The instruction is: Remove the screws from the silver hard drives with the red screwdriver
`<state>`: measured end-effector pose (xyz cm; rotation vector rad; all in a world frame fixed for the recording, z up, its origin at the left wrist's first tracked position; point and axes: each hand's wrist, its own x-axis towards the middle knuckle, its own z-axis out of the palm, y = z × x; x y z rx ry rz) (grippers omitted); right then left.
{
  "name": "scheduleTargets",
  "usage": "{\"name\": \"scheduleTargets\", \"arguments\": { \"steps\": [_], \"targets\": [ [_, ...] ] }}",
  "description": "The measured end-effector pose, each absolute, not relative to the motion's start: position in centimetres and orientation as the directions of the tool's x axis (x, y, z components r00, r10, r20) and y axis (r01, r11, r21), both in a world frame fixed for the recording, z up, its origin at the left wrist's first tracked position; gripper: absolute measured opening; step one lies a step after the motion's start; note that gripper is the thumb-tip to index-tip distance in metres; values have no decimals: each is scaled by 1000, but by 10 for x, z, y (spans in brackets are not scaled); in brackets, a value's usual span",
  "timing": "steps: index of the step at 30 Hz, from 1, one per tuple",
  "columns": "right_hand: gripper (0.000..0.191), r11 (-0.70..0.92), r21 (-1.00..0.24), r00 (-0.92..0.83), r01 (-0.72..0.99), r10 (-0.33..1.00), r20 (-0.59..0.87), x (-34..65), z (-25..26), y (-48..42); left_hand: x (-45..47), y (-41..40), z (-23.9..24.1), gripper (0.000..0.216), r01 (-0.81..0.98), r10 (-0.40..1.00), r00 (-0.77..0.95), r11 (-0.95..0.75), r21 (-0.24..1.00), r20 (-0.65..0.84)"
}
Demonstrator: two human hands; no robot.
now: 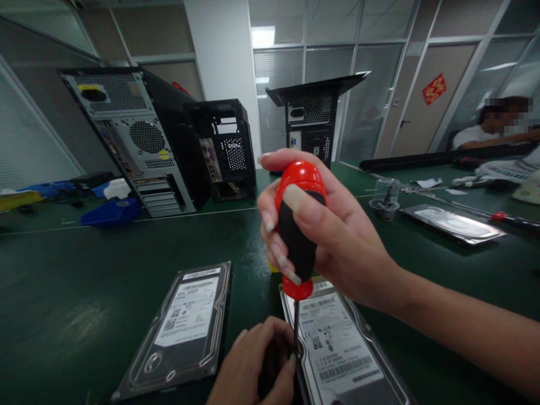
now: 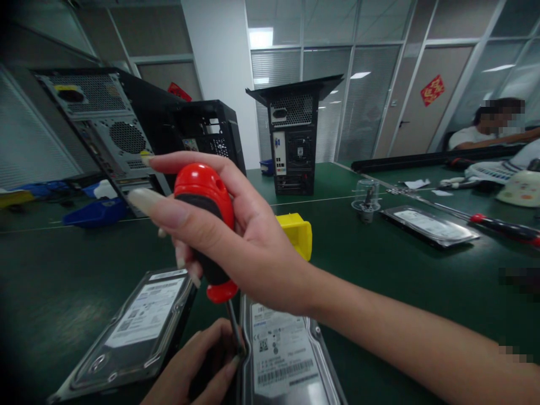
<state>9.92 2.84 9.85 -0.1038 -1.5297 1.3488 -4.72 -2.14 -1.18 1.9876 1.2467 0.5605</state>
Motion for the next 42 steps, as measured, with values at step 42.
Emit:
{"name": "scheduleTargets", "arguments": {
  "steps": [42],
  "targets": [
    [18, 80, -784, -467, -615, 765, 444, 101, 103, 24, -43, -25, -2, 10, 576, 910, 415, -248, 779, -17]
  ]
}}
